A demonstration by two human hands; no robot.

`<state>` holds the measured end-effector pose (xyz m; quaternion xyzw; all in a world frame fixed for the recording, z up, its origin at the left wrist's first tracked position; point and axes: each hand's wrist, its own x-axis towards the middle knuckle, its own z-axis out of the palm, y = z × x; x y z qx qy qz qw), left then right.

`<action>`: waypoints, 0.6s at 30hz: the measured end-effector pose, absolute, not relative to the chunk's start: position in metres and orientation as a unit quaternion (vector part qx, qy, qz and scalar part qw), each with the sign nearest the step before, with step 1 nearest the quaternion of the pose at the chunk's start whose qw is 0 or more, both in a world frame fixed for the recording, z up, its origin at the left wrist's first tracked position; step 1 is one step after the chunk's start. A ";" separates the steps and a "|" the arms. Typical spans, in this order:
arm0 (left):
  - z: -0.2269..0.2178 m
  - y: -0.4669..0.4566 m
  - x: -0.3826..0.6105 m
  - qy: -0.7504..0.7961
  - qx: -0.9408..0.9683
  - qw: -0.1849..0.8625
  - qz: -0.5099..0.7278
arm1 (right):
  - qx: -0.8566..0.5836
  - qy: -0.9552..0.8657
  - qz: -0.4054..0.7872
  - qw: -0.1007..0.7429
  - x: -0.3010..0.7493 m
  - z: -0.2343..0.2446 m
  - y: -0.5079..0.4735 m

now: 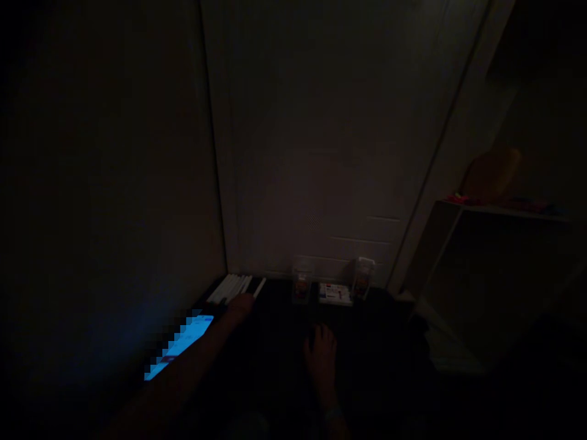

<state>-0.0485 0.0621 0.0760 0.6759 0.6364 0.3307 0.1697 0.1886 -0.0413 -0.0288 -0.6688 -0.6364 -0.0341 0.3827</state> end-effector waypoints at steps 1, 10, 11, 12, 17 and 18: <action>0.073 0.058 -0.050 0.643 0.672 0.183 0.318 | -0.665 -0.636 -0.025 0.391 0.189 -0.027 -0.042; -0.002 -0.022 -0.025 0.553 0.675 0.309 0.378 | -0.576 -0.580 0.219 0.533 0.160 -0.003 -0.052; -0.006 -0.029 -0.018 0.528 0.683 0.326 0.385 | -0.563 -0.574 0.254 0.538 0.152 0.000 -0.052; -0.008 -0.035 -0.011 0.508 0.687 0.340 0.391 | -0.543 -0.577 0.278 0.542 0.145 0.003 -0.051; -0.003 -0.038 0.004 0.470 0.688 0.391 0.390 | -0.459 -0.557 0.369 0.586 0.127 0.012 -0.045; -0.002 -0.036 0.004 0.463 0.696 0.396 0.381 | -0.450 -0.554 0.391 0.582 0.127 0.011 -0.043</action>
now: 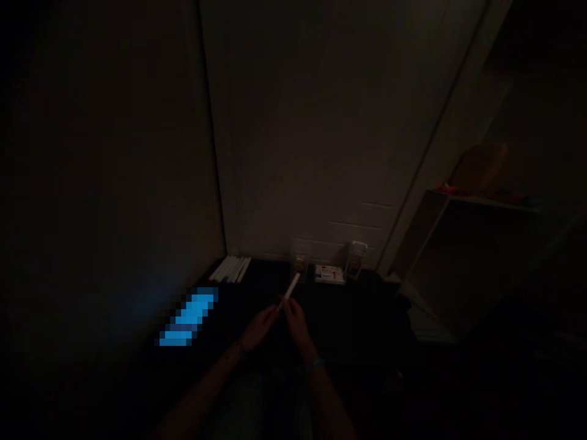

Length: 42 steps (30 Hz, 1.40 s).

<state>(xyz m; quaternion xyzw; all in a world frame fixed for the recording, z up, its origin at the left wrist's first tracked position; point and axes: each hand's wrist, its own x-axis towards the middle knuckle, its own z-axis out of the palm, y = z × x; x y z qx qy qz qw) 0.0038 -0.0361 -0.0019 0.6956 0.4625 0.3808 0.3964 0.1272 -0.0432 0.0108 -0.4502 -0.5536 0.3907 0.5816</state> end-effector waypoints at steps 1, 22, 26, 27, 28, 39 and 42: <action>-0.001 -0.035 0.003 0.454 0.703 0.403 0.370 | -0.446 -0.548 0.411 0.576 0.127 0.009 -0.042; -0.013 -0.038 0.022 0.591 0.751 0.022 0.293 | -0.619 -0.514 0.234 0.546 0.132 -0.015 -0.043; -0.012 -0.038 0.023 0.601 0.750 0.022 0.277 | -0.623 -0.531 0.235 0.524 0.133 -0.018 -0.041; -0.013 -0.037 0.023 0.604 0.749 0.018 0.272 | -0.621 -0.534 0.235 0.523 0.133 -0.017 -0.041; -0.013 -0.036 0.023 0.607 0.748 0.014 0.268 | -0.618 -0.537 0.234 0.524 0.133 -0.017 -0.042; -0.011 -0.036 0.022 0.602 0.754 0.014 0.264 | -0.620 -0.534 0.191 0.542 0.134 -0.017 -0.042; -0.010 -0.036 0.021 0.600 0.755 0.025 0.262 | -0.616 -0.525 0.196 0.554 0.135 -0.016 -0.043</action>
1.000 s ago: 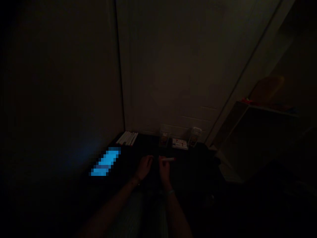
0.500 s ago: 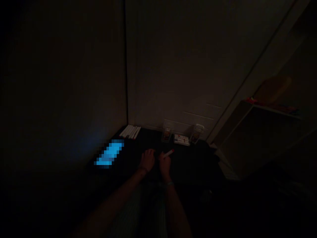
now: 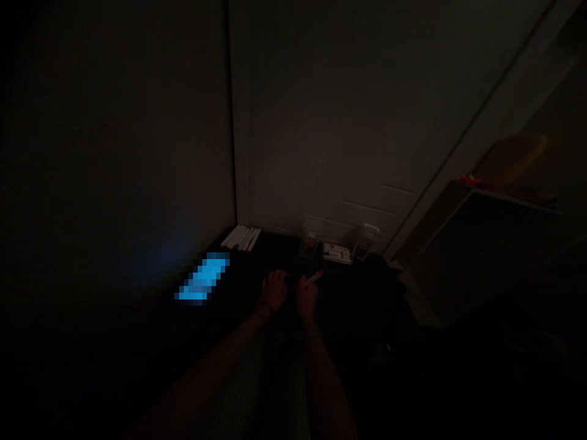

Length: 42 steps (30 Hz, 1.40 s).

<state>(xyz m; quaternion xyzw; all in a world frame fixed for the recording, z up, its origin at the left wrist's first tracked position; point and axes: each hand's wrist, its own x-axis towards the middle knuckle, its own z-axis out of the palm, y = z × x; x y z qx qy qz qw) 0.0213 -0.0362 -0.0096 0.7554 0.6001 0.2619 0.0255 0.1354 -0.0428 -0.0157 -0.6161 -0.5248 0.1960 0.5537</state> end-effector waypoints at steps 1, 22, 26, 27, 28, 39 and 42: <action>-0.010 -0.036 0.021 0.600 0.756 0.030 0.261 | -0.614 -0.514 0.206 0.562 0.136 -0.015 -0.043; -0.012 -0.034 0.020 0.592 0.751 0.039 0.291 | -0.556 -0.341 0.320 0.687 0.144 -0.012 -0.042; -0.012 -0.038 0.021 0.565 0.776 0.032 0.280 | -0.540 -0.316 0.332 0.706 0.146 -0.010 -0.043; -0.012 -0.038 0.021 0.563 0.777 0.032 0.281 | -0.540 -0.319 0.331 0.705 0.145 -0.009 -0.043; -0.013 -0.038 0.021 0.564 0.774 0.033 0.284 | -0.542 -0.322 0.329 0.703 0.145 -0.009 -0.044; -0.014 -0.030 0.020 0.592 0.736 0.069 0.322 | -0.559 -0.350 0.317 0.681 0.145 -0.009 -0.043; -0.007 -0.033 0.021 0.590 0.731 0.072 0.335 | -0.571 -0.422 0.306 0.634 0.140 -0.010 -0.042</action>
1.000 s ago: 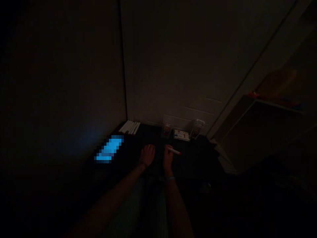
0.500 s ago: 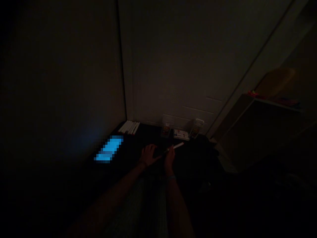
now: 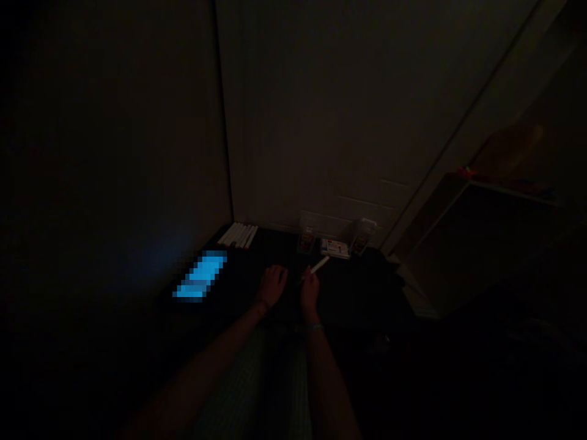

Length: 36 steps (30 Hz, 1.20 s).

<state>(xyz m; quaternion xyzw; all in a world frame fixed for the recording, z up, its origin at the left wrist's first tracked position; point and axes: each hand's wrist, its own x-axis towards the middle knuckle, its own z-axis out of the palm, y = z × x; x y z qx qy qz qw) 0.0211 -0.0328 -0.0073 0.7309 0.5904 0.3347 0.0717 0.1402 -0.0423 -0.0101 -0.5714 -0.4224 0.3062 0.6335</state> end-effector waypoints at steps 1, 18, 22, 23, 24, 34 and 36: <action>-0.005 -0.034 0.021 0.586 0.732 0.075 0.339 | -0.572 -0.454 0.305 0.611 0.138 -0.010 -0.042; -0.011 -0.026 0.017 0.528 0.769 0.088 0.348 | -0.572 -0.577 0.229 0.536 0.129 -0.015 -0.040; -0.012 -0.026 0.017 0.535 0.770 0.076 0.340 | -0.576 -0.582 0.221 0.530 0.128 -0.015 -0.040; -0.011 -0.026 0.017 0.538 0.769 0.076 0.337 | -0.578 -0.583 0.220 0.527 0.127 -0.014 -0.041; -0.011 -0.026 0.018 0.539 0.770 0.076 0.335 | -0.578 -0.584 0.218 0.526 0.127 -0.014 -0.041; -0.010 -0.032 0.017 0.545 0.777 0.090 0.301 | -0.567 -0.563 0.247 0.548 0.125 -0.007 -0.044; -0.009 -0.034 0.016 0.538 0.789 0.094 0.283 | -0.565 -0.554 0.254 0.555 0.125 -0.007 -0.044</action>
